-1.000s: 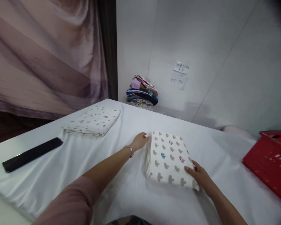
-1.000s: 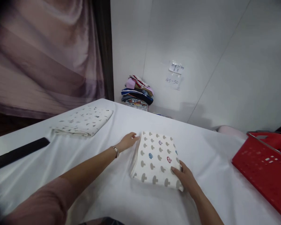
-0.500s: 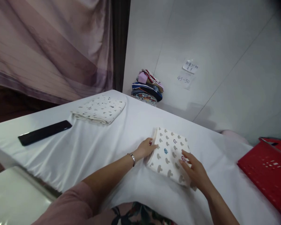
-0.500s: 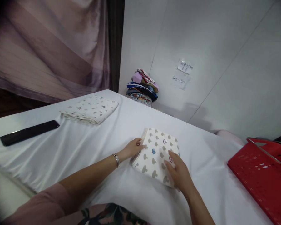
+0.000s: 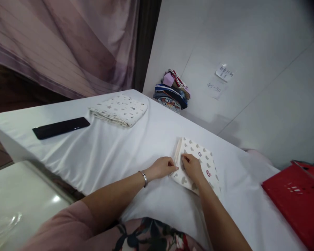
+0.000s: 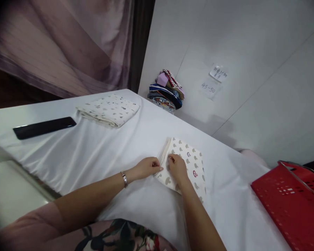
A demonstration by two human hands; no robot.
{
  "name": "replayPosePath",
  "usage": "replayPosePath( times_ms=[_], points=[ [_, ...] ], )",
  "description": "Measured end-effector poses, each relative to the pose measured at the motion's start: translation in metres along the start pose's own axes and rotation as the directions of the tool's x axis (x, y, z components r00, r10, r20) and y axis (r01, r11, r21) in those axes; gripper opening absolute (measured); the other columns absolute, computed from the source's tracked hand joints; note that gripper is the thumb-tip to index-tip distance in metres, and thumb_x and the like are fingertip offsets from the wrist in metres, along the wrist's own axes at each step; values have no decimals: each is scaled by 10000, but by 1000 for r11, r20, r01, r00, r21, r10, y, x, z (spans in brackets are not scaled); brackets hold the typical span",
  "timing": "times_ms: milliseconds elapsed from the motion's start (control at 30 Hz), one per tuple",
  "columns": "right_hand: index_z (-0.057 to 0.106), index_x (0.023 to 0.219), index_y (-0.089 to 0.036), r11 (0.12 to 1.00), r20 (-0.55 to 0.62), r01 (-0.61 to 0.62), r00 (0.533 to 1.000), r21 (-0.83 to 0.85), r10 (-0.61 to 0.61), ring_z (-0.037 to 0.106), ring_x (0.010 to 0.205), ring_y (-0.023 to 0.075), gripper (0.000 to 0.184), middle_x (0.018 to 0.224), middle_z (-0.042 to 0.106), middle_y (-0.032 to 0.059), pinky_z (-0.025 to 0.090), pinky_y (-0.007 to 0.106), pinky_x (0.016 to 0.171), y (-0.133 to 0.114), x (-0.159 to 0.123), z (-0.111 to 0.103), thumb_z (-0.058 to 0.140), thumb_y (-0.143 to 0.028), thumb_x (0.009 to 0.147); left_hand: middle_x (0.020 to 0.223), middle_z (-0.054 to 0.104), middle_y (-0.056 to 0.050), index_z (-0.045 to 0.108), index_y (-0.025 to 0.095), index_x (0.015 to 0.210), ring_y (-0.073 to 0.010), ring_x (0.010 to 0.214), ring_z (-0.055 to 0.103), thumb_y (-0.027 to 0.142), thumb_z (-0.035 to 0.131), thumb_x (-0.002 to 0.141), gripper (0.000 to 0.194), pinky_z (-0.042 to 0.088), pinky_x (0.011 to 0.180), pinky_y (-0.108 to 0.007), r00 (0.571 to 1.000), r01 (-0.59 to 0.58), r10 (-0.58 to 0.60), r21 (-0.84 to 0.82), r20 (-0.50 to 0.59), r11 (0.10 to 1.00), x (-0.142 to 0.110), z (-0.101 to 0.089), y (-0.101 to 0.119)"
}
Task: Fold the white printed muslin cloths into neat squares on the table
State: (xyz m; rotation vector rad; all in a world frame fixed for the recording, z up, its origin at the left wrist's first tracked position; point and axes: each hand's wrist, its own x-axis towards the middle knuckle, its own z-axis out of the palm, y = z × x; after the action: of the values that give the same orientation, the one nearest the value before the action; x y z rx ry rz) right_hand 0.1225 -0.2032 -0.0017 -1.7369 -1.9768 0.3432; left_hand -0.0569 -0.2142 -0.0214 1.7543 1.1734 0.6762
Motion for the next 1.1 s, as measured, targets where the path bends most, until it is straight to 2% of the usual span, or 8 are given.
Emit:
replayPosePath(
  times_ms=[200, 433, 600, 700, 833, 967, 1100],
  points=[
    [628, 1011, -200, 1000, -24, -12, 1000, 12, 12, 577, 865, 187, 303, 954, 648, 41, 435, 318, 787, 7, -5, 12, 427, -294, 803, 648, 570, 30, 562, 190, 693, -125, 604, 499, 503, 578, 682, 314, 326, 511, -218, 996, -30, 30, -3, 81, 1000, -3, -1, 0],
    [633, 992, -212, 999, -20, -37, 999, 5, 37, 576, 851, 192, 299, 946, 651, 36, 433, 328, 788, 4, -4, 11, 433, -310, 793, 564, 473, 49, 495, 192, 596, -109, 551, 418, 470, 601, 662, 306, 258, 479, -227, 995, -61, 55, 71, 83, 996, -4, 2, 0],
    [628, 999, -203, 998, -34, -32, 999, 51, 34, 571, 822, 196, 321, 916, 647, 46, 435, 325, 759, -3, -9, 10, 419, -343, 799, 499, 365, 58, 428, 179, 508, -93, 511, 338, 465, 590, 667, 365, 232, 462, -231, 990, -60, 58, 14, 129, 998, -3, 0, 0],
    [605, 1055, -189, 994, -42, -32, 998, 102, 37, 564, 786, 191, 350, 898, 642, 51, 439, 318, 739, -3, -13, 10, 408, -336, 806, 519, 400, 56, 469, 178, 547, -95, 525, 363, 487, 598, 655, 352, 247, 466, -224, 991, -26, 29, -22, 130, 999, -2, 1, -2],
    [570, 1131, -193, 991, -23, 22, 1000, 136, -19, 557, 788, 181, 370, 908, 629, 49, 440, 306, 737, 1, -15, 10, 393, -295, 823, 606, 520, 44, 548, 191, 679, -112, 567, 451, 535, 582, 660, 346, 284, 485, -221, 998, 18, -16, -33, 67, 999, -1, 6, -2],
    [579, 1123, -215, 994, 30, 102, 994, 38, -103, 557, 844, 182, 361, 920, 615, 51, 432, 310, 774, 1, -15, 9, 352, -237, 844, 625, 545, 34, 564, 192, 682, -122, 595, 473, 504, 560, 684, 312, 298, 502, -221, 999, -1, 0, 27, 50, 1000, -1, 9, -2],
    [568, 1125, -232, 984, 113, 148, 984, -98, -136, 557, 854, 175, 357, 939, 606, 47, 421, 297, 780, -1, -11, 4, 338, -196, 854, 623, 544, 29, 562, 191, 675, -123, 595, 472, 490, 554, 693, 300, 293, 497, -218, 998, -17, 14, 48, 62, 999, -1, 8, -1]
  ],
)
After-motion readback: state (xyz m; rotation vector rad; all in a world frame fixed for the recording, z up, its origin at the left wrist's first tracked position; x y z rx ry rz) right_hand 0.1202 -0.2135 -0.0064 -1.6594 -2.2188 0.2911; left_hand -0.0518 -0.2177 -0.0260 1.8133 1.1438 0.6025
